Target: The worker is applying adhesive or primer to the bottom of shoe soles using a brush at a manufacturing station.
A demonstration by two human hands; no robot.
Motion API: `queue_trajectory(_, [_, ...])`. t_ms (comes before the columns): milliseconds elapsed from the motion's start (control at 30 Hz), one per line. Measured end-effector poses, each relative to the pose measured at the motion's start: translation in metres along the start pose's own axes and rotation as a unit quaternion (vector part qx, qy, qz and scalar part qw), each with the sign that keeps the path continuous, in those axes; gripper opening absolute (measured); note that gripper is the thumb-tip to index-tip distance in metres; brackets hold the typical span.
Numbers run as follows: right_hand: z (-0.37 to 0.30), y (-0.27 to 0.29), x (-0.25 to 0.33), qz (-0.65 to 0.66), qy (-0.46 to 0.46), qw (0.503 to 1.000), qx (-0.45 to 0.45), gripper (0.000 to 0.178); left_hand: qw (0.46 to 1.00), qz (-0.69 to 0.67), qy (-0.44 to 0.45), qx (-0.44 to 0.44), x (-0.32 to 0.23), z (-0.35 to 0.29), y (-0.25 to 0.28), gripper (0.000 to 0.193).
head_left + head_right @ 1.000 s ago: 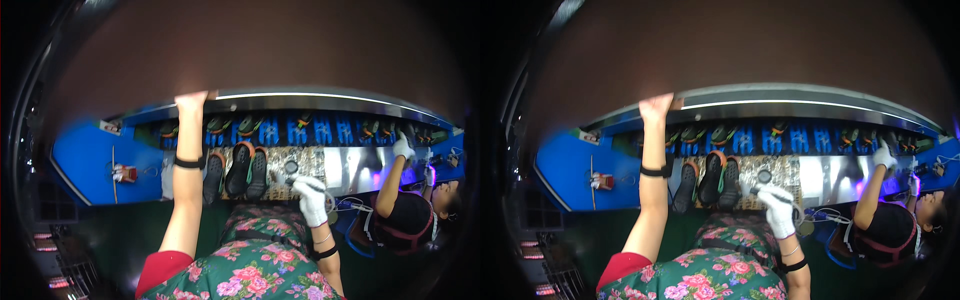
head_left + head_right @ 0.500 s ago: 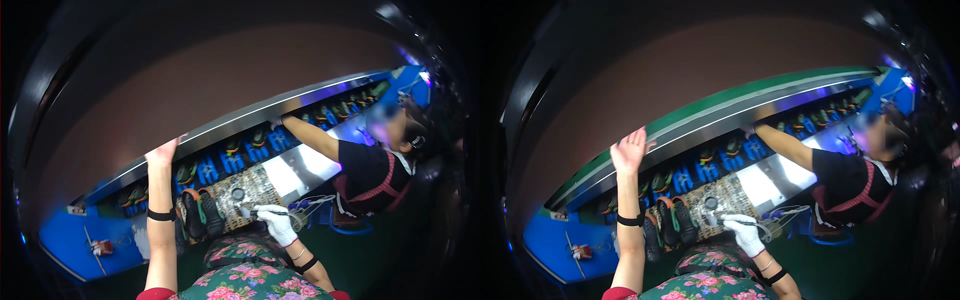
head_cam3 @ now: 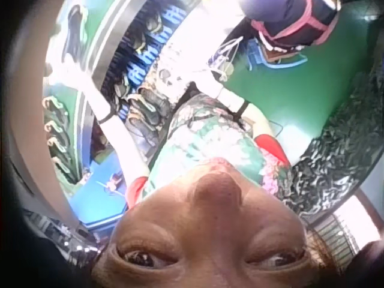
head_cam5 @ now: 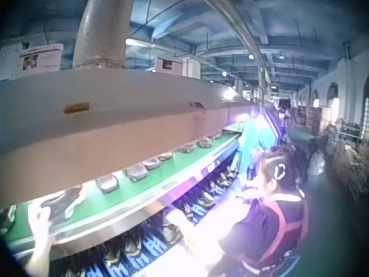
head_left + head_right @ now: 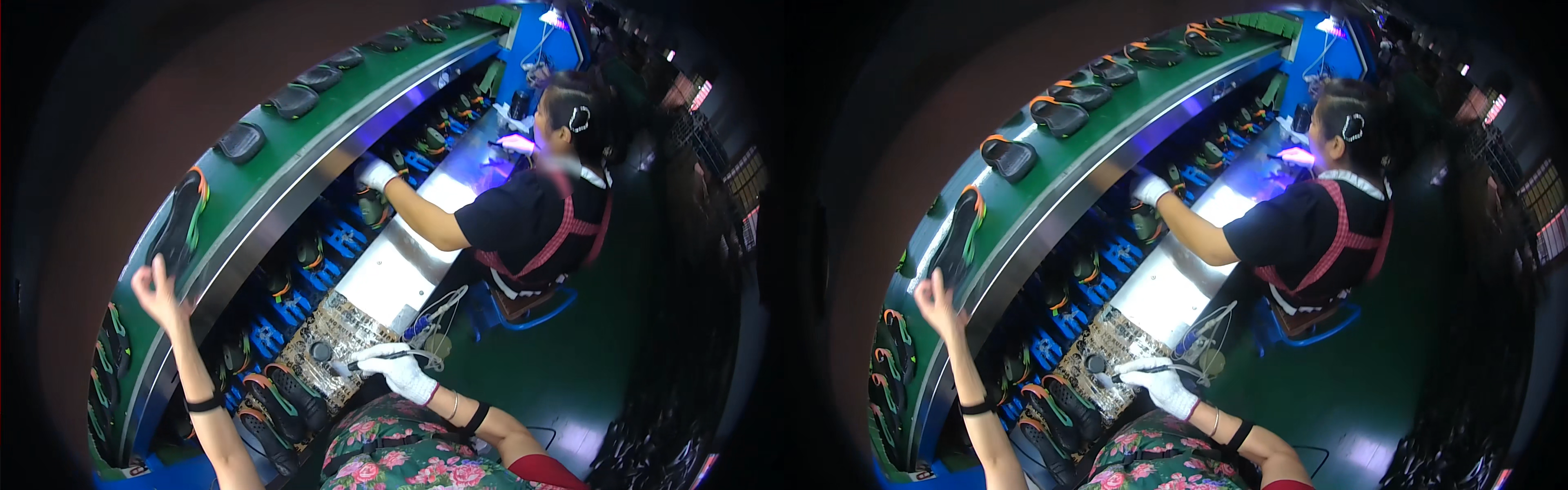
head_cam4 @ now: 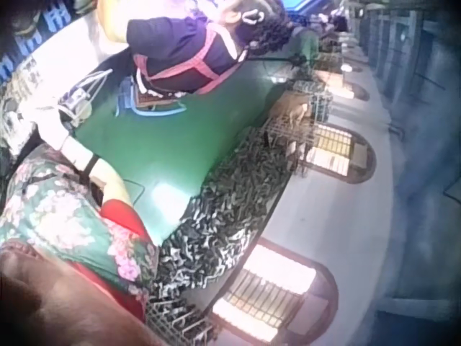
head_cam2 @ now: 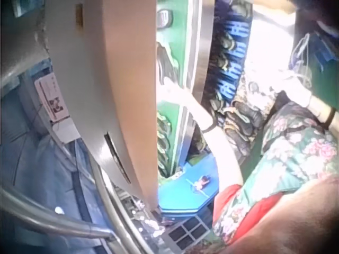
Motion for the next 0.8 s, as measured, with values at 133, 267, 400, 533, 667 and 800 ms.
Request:
queue_trajectory(133, [0.007,0.006,0.022,-0.009,0.025,1.000,-0.006,0.022,0.998,-0.063,0.005,-0.029,-0.005,-0.020,0.125,0.029])
queue_trajectory(267, [0.014,-0.018,0.076,0.010,0.078,0.997,0.012,0.020,0.988,-0.035,0.147,-0.006,-0.037,-0.076,0.135,0.036])
queue_trajectory(400, [0.005,-0.077,0.117,-0.079,0.160,0.979,0.101,0.022,0.932,0.005,0.309,0.191,0.003,-0.168,0.092,0.033])
queue_trajectory(533, [-0.003,-0.126,0.104,-0.148,0.096,0.971,0.161,0.023,0.830,-0.076,0.464,0.301,0.065,-0.272,0.067,0.034])
queue_trajectory(667, [-0.013,-0.139,0.090,-0.152,0.132,0.964,0.173,0.019,0.725,-0.250,0.603,0.220,0.095,-0.347,0.073,0.092])
queue_trajectory(800, [-0.022,-0.136,0.075,-0.188,0.115,0.965,0.144,0.026,0.535,-0.400,0.618,0.415,0.018,-0.432,0.055,0.125])
Point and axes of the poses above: each hand's wrist, its own z-axis towards the middle knuckle, its own y-axis out of the back of the hand, x = y × z, the point moved 9 cm from there along z, towards the middle knuckle, and after that the axes turned 1 degree about -x, right-handed, at the moved point
